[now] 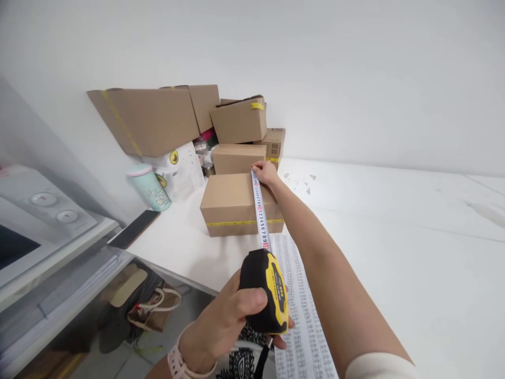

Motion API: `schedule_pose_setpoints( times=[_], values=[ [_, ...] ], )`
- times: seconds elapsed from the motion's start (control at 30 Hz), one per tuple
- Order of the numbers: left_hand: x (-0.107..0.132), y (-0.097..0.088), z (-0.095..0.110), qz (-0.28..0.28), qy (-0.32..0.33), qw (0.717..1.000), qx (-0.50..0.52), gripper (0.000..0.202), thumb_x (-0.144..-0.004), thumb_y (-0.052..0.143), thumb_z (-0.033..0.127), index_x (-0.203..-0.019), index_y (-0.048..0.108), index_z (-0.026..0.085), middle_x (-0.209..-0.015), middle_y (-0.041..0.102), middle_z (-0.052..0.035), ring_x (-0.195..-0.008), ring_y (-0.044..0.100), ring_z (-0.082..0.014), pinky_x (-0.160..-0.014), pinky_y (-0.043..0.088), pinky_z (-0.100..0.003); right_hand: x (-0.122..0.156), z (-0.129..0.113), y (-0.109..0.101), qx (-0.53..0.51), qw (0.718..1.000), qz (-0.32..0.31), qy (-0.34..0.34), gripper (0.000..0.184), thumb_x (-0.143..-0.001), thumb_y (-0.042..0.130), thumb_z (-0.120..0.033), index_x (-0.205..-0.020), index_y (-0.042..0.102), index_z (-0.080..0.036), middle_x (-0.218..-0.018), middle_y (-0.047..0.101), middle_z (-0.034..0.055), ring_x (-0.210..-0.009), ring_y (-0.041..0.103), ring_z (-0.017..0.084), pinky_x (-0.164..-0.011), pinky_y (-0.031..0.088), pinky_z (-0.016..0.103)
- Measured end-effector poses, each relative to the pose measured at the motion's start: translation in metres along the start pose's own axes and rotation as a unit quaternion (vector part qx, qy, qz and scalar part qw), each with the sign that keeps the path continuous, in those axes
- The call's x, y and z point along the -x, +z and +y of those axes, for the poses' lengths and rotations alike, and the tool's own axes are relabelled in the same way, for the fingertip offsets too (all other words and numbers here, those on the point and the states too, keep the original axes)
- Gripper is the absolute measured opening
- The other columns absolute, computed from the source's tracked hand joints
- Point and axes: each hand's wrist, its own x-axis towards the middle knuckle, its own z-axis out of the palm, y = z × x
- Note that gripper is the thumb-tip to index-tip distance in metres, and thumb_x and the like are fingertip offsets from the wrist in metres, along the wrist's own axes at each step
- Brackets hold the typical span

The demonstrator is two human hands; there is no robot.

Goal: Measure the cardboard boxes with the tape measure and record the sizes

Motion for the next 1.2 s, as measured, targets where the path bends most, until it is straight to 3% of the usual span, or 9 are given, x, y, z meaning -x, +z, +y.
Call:
schedule_pose_setpoints(
  times=[0.13, 0.3, 0.5, 0.77, 1.0, 1.2],
  values=[
    [-0.003, -0.005, 0.005, 0.022, 0.001, 1.000, 0.004, 0.055, -0.064, 0.082, 0.051, -0.106, 0.059, 0.025, -0.086, 0.061, -0.0063, -0.074, 0.065, -0.0225, -0.055, 0.056, -0.033, -0.019, 0.011, 0.005, 0.143, 0.985, 0.026, -0.096, 0.006, -0.077, 0.066, -0.019, -0.073, 0.070, -0.020, -0.082, 0.071, 0.0040, -0.083, 0.061, 0.020, -0.089, 0.047, 0.035],
    [0.007, -0.004, 0.000, 0.015, 0.011, 1.000, 0.019, 0.052, -0.070, 0.079, 0.048, -0.108, 0.057, 0.021, -0.084, 0.061, -0.0055, -0.071, 0.064, -0.0194, -0.057, 0.056, -0.030, -0.027, 0.020, 0.006, 0.248, 0.962, -0.003, -0.113, 0.017, -0.083, 0.059, -0.022, -0.076, 0.073, -0.017, -0.082, 0.073, 0.0051, -0.084, 0.064, 0.020, -0.086, 0.048, 0.032],
    [0.013, 0.006, -0.011, 0.031, 0.013, 0.999, 0.028, 0.059, -0.071, 0.080, 0.045, -0.116, 0.052, 0.018, -0.086, 0.063, -0.0048, -0.073, 0.063, -0.0158, -0.060, 0.055, -0.026, -0.023, 0.018, 0.006, 0.250, 0.964, -0.027, -0.081, 0.018, -0.086, 0.059, -0.024, -0.086, 0.075, -0.015, -0.092, 0.076, 0.0069, -0.087, 0.067, 0.020, -0.080, 0.048, 0.028],
    [0.001, 0.019, -0.014, 0.037, 0.017, 0.999, 0.032, 0.064, -0.066, 0.082, 0.046, -0.114, 0.050, 0.019, -0.085, 0.060, -0.0032, -0.070, 0.060, -0.0142, -0.060, 0.055, -0.027, -0.026, 0.016, 0.007, 0.284, 0.956, -0.044, -0.065, 0.014, -0.082, 0.063, -0.027, -0.086, 0.074, -0.020, -0.092, 0.075, 0.0039, -0.093, 0.067, 0.021, -0.091, 0.046, 0.036],
    [0.004, 0.019, -0.017, 0.053, -0.004, 0.998, 0.036, 0.073, -0.063, 0.084, 0.047, -0.118, 0.048, 0.017, -0.084, 0.061, -0.0035, -0.068, 0.058, -0.0126, -0.060, 0.055, -0.027, -0.025, 0.014, 0.007, 0.283, 0.956, -0.045, -0.063, 0.014, -0.082, 0.062, -0.027, -0.085, 0.074, -0.019, -0.089, 0.074, 0.0035, -0.095, 0.066, 0.022, -0.095, 0.043, 0.040],
    [0.000, 0.018, -0.017, 0.041, 0.008, 0.998, 0.040, 0.066, -0.065, 0.084, 0.044, -0.116, 0.052, 0.019, -0.082, 0.062, -0.0037, -0.069, 0.061, -0.0145, -0.060, 0.055, -0.026, -0.017, 0.009, 0.006, 0.248, 0.965, -0.058, -0.063, 0.011, -0.080, 0.064, -0.028, -0.082, 0.071, -0.019, -0.088, 0.072, 0.0042, -0.089, 0.063, 0.022, -0.091, 0.045, 0.039]
  ],
)
